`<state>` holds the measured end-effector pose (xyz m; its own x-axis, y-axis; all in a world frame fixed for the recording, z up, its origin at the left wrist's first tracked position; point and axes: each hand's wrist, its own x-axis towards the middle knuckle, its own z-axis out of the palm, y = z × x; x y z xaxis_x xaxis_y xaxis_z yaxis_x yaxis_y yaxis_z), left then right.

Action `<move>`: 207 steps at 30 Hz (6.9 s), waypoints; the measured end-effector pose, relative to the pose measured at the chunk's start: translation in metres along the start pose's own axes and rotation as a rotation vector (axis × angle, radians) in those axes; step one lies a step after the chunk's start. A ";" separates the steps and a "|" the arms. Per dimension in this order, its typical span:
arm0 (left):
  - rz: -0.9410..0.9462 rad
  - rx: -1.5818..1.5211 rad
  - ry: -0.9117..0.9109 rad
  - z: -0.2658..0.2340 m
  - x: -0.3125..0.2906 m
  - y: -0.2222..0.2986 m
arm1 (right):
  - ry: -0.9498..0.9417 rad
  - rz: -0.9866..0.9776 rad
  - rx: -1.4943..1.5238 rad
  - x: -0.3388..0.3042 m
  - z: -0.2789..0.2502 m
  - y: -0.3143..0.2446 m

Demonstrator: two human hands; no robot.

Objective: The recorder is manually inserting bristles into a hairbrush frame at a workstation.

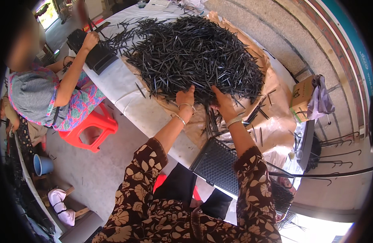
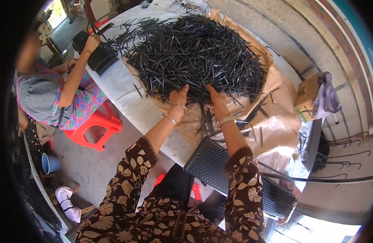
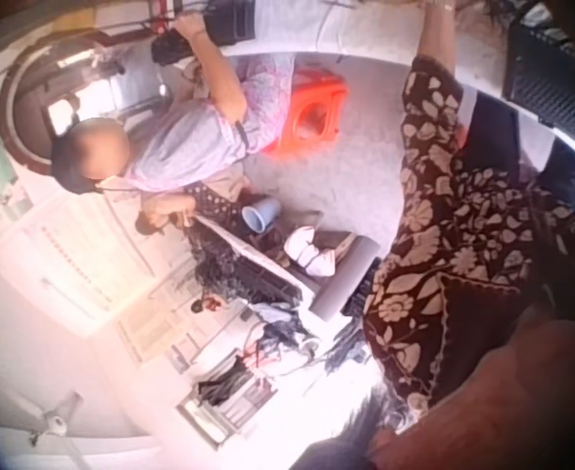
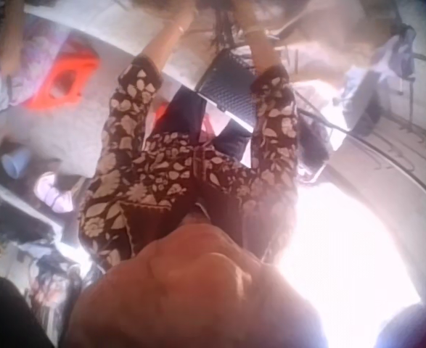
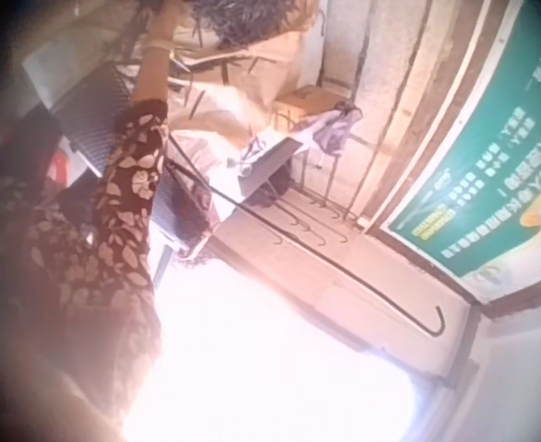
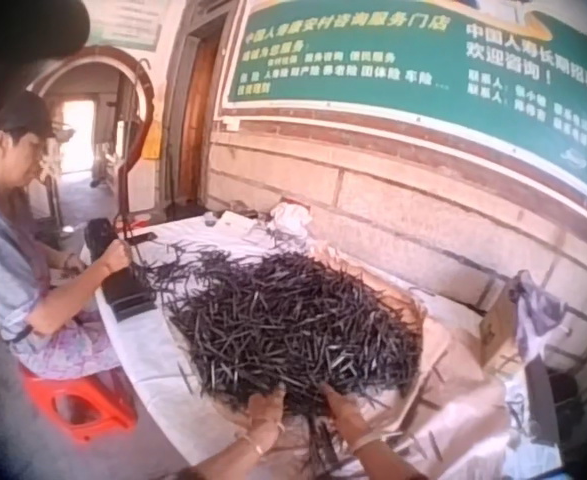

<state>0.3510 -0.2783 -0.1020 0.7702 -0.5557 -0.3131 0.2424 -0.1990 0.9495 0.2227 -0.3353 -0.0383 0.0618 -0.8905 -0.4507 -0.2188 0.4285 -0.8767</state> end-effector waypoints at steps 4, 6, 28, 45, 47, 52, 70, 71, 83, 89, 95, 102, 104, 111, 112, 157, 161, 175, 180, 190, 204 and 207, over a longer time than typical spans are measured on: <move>0.071 -0.234 -0.116 -0.011 -0.025 0.012 | 0.088 -0.034 -0.123 0.005 0.002 -0.004; 0.232 -0.063 -0.016 -0.017 -0.043 0.018 | 0.021 0.010 -0.055 0.012 -0.004 -0.003; 0.796 1.143 -0.236 0.020 -0.065 0.048 | -0.048 -0.297 0.244 0.026 0.002 0.048; 0.375 0.079 -0.378 0.019 -0.143 0.037 | -0.316 0.015 -0.099 0.019 -0.122 0.012; 0.387 0.123 -0.217 -0.007 -0.115 0.033 | -0.279 0.039 -0.130 0.023 -0.109 0.013; 0.554 0.974 -0.339 -0.044 -0.050 0.040 | -0.179 -0.166 -0.338 0.023 -0.086 0.014; 0.180 0.727 -0.325 0.029 -0.062 0.039 | -0.201 -0.079 -0.292 0.007 -0.071 0.012; 0.193 0.699 -0.357 0.029 -0.062 0.034 | -0.203 -0.082 -0.290 0.006 -0.071 0.010; -0.217 0.305 -0.585 0.025 -0.040 0.046 | -0.133 -0.277 -0.539 -0.004 -0.054 0.007; -0.180 0.441 -0.618 0.035 -0.046 0.053 | -0.181 -0.098 -0.165 0.002 -0.055 0.020; -0.341 -0.191 -0.682 0.027 -0.055 0.044 | -0.077 -0.390 -0.462 -0.042 -0.052 -0.009; -0.373 -0.558 -0.801 0.035 -0.093 0.076 | 0.268 -1.020 -0.974 -0.070 -0.058 -0.032; -0.350 -0.605 -0.851 0.039 -0.096 0.074 | 0.277 -1.084 -1.053 -0.074 -0.059 -0.034; -0.501 -0.885 -0.641 0.053 -0.073 0.048 | -0.003 -1.234 -0.942 -0.100 -0.063 -0.043; -0.505 -0.849 -0.621 0.054 -0.076 0.050 | -0.092 -1.181 -0.748 -0.100 -0.070 -0.054; -0.191 -0.693 -0.752 0.046 -0.032 0.119 | 0.074 -0.864 -1.093 -0.041 -0.151 0.002; -0.137 -0.618 -0.741 0.019 -0.013 0.117 | 0.013 -0.800 -1.373 -0.085 -0.071 -0.011; -0.197 -0.586 -0.840 0.002 -0.018 0.119 | -0.681 -1.245 -1.587 -0.061 -0.035 0.019; -0.020 -0.457 -0.828 -0.001 -0.025 0.096 | -0.298 -1.099 -1.689 -0.026 -0.082 0.008; 0.350 -0.195 -0.639 -0.003 -0.076 0.025 | -0.495 -0.531 -0.153 -0.088 -0.044 -0.041; 0.526 0.234 -0.497 -0.010 -0.117 0.007 | 0.013 -0.461 0.251 -0.094 -0.005 -0.021; 0.465 0.260 -0.541 -0.007 -0.114 0.003 | -0.102 -0.424 0.278 -0.088 -0.013 -0.028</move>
<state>0.2685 -0.2101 -0.0630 0.3464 -0.9338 0.0892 -0.2347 0.0058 0.9721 0.2112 -0.2710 0.0275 0.1868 -0.9812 -0.0476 0.1127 0.0695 -0.9912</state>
